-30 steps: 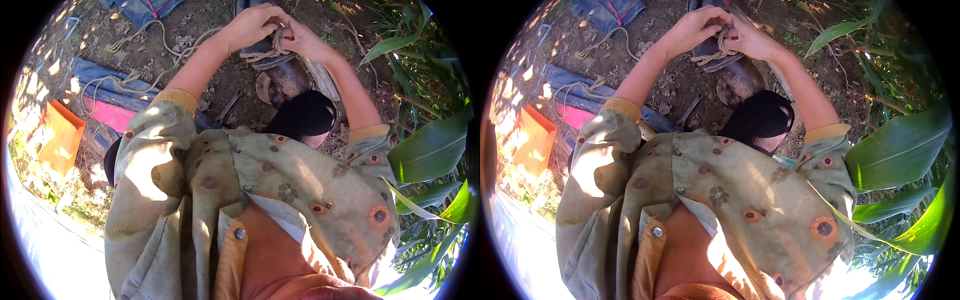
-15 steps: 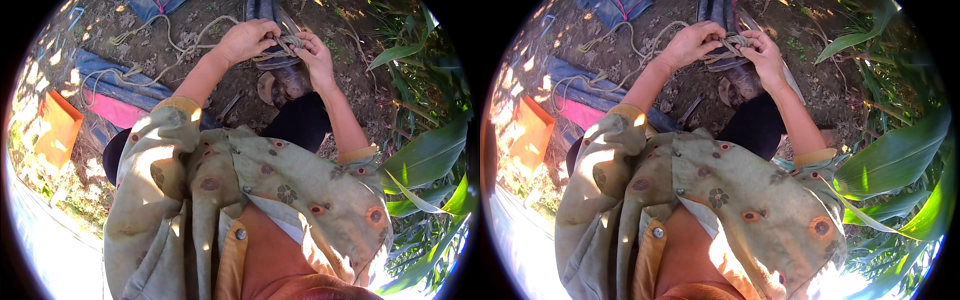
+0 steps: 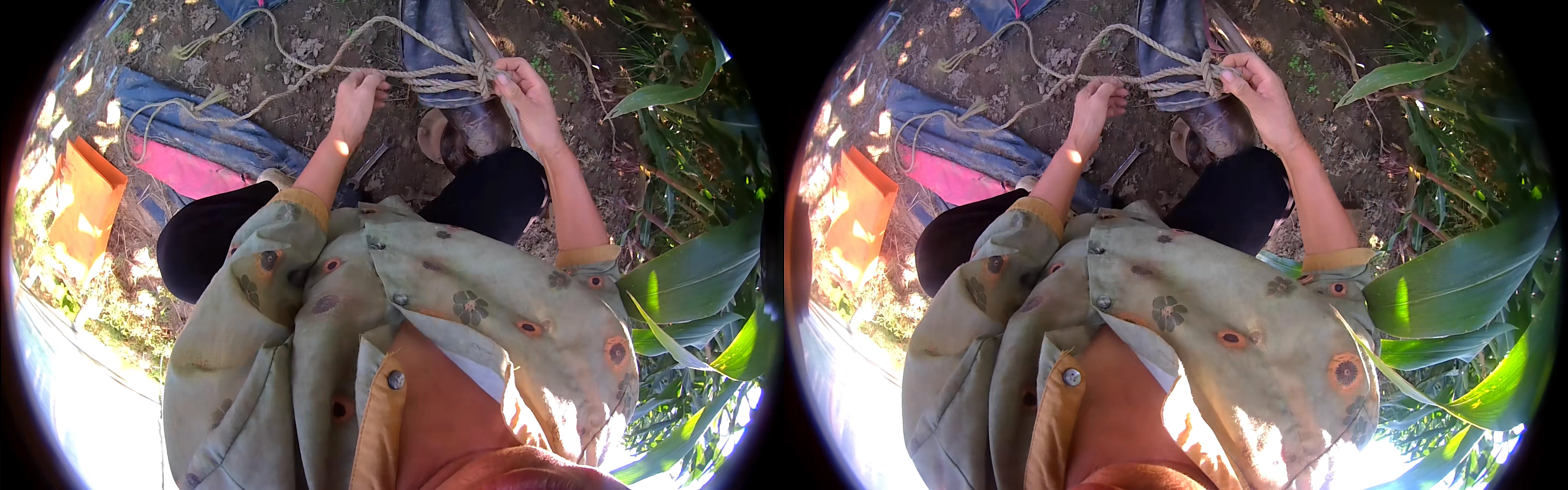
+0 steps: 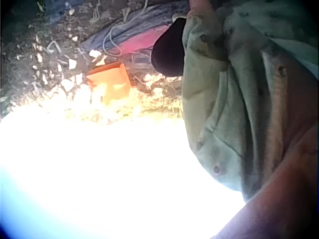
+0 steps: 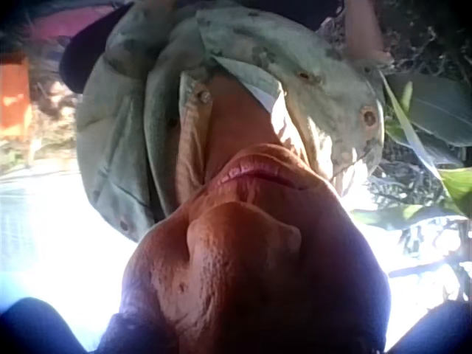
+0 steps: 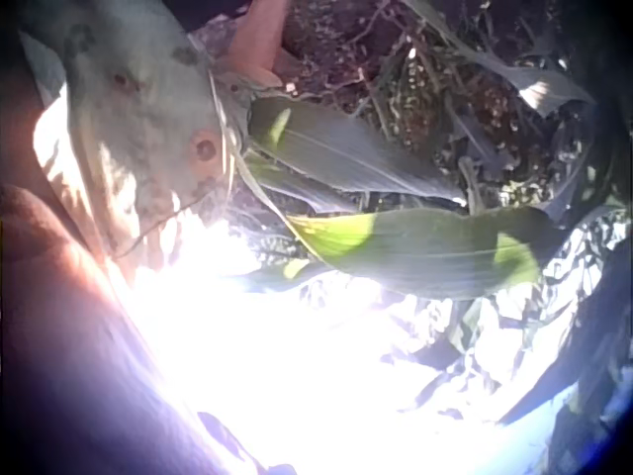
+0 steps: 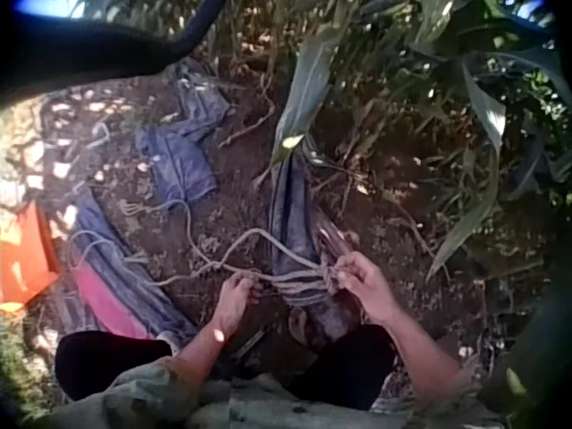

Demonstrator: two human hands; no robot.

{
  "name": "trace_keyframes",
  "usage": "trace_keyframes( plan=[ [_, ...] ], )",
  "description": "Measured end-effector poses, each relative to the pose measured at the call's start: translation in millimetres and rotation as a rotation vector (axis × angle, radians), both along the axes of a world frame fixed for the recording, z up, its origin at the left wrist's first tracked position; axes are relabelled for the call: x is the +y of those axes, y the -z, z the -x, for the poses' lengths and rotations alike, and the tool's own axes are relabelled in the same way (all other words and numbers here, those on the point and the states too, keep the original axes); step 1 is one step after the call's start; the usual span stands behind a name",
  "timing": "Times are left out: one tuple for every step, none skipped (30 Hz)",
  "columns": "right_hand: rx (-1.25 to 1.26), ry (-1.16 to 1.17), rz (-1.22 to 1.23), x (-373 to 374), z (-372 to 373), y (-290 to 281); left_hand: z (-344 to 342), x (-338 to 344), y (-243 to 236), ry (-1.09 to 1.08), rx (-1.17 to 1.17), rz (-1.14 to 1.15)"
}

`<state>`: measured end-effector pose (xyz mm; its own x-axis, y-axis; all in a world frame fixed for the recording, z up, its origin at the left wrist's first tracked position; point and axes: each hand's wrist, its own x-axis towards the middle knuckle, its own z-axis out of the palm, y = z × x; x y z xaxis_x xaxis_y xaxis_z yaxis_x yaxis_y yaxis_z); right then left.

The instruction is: The person uses pliers to tighten a metal clamp on a pipe joint. They then wrap a piece of black plastic around the joint and tie it securely with a rope, creating a makeshift seal.

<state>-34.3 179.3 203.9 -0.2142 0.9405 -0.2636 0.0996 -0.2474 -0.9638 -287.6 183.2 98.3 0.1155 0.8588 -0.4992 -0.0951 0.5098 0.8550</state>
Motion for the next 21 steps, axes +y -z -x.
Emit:
trace_keyframes(
  plan=[
    [-0.003,-0.013,0.017,1.5,-1.2,-0.9,-3.9,-1.0,1.6,-0.002,-0.253,0.131],
    [-0.007,-0.023,0.034,3.1,-1.9,-2.4,-8.8,-0.6,3.3,-0.002,-0.506,0.263],
    [-0.041,-0.082,0.052,7.4,-2.5,-5.5,-16.7,8.8,5.8,0.120,-0.587,0.151],
    [-0.079,-0.146,0.076,13.5,-3.1,-10.8,-23.7,13.1,8.6,0.080,-0.669,0.153],
    [-0.116,-0.210,0.099,17.4,-3.3,-15.4,-29.9,16.6,11.2,0.040,-0.750,0.154],
    [-0.140,-0.204,0.121,17.5,-0.5,-19.0,-36.2,17.0,13.5,0.000,-0.830,0.155],
    [-0.167,-0.193,0.134,19.1,4.6,-23.3,-43.0,16.8,5.1,-0.059,-0.856,0.188],
    [-0.193,-0.183,0.147,20.5,8.9,-25.5,-45.5,19.1,7.0,-0.022,-0.859,0.173],
    [-0.276,-0.181,0.125,24.4,11.1,-23.8,-48.0,20.2,11.3,0.013,-0.860,0.157],
    [-0.362,-0.179,0.105,29.2,12.2,-20.9,-50.5,18.9,14.0,0.048,-0.863,0.142],
    [-0.446,-0.177,0.084,32.7,12.3,-19.3,-49.7,15.9,17.0,0.079,-0.892,0.144],
    [-0.510,-0.167,0.062,34.0,11.8,-20.0,-52.6,11.8,19.3,0.094,-0.875,0.143],
    [-0.568,-0.156,0.042,34.8,11.5,-18.8,-53.9,4.3,15.1,0.107,-0.851,0.143],
    [-0.625,-0.145,0.020,36.5,11.0,-17.9,-54.3,-1.0,12.1,0.120,-0.827,0.143],
    [-0.667,-0.196,0.014,41.6,9.1,-16.2,-53.8,-2.9,12.4,0.133,-0.859,0.143],
    [-0.711,-0.247,0.008,47.1,7.2,-15.3,-52.2,-6.7,12.1,0.155,-0.832,0.144],
    [-0.754,-0.299,0.002,49.8,6.2,-15.3,-50.5,-10.6,11.8,0.175,-0.805,0.144],
    [-0.813,-0.303,-0.017,48.5,6.0,-15.9,-48.9,-15.0,11.4,0.195,-0.778,0.144],
    [-0.865,-0.311,-0.037,47.2,7.4,-15.5,-50.9,-20.2,9.9,0.173,-0.772,0.163],
    [-0.917,-0.319,-0.057,47.2,8.2,-14.3,-51.7,-23.5,11.0,0.187,-0.741,0.112],
    [-0.895,-0.315,-0.047,49.1,6.3,-11.4,-52.0,-26.3,12.5,0.199,-0.709,0.061]
  ],
)
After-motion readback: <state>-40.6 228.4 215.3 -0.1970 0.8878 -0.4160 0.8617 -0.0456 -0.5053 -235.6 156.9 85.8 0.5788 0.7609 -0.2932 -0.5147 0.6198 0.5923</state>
